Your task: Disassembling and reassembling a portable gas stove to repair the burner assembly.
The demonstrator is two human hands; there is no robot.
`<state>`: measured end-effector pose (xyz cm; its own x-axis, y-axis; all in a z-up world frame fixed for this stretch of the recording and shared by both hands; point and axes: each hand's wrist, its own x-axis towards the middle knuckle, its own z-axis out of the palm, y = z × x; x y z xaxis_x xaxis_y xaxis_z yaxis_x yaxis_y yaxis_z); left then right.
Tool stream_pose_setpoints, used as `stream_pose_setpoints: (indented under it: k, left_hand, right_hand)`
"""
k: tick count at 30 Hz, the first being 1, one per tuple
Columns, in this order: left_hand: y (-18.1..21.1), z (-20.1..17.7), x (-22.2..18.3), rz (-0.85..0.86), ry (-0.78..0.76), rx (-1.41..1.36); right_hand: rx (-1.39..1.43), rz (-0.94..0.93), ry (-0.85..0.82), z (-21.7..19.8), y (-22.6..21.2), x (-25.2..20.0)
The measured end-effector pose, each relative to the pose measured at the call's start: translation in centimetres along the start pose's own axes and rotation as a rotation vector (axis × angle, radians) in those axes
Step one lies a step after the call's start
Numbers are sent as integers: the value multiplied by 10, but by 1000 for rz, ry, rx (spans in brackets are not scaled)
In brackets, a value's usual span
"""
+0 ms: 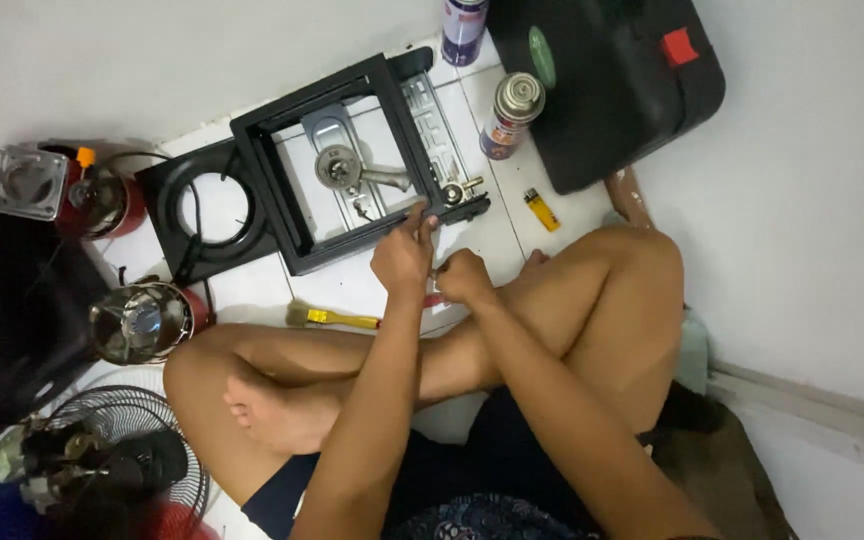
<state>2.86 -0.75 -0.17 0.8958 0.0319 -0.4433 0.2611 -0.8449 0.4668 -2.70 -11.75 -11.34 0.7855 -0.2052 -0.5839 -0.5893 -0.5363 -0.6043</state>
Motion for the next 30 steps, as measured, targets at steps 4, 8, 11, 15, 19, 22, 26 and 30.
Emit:
stream_pose_setpoints:
  k: [4, 8, 11, 15, 19, 22, 26, 30]
  left_hand:
    - [-2, 1, -4, -6, 5, 31]
    - [-7, -4, -12, 30, -3, -36]
    - [-14, -4, -18, 47, -24, -84]
    - [-31, 10, -4, 137, -7, -86]
    - [-33, 12, -4, 139, 9, -99]
    - [-33, 8, -10, 116, 45, -75]
    - [-43, 8, -11, 99, 63, -27]
    - [-49, 5, -7, 117, 80, -47]
  right_hand:
    - [7, -73, -60, 14, -1, 17]
    - [-81, -91, -106, 10, -15, 14]
    - [-162, -98, -155, 1, -27, -3]
    - [-88, 82, -81, -48, -50, -43]
    - [11, 66, 276, -68, -55, -43]
    - [77, -137, 500, -71, -72, -55]
    - [-110, -158, 424, -56, -59, -47]
    - [-472, -170, 288, -63, -75, -58]
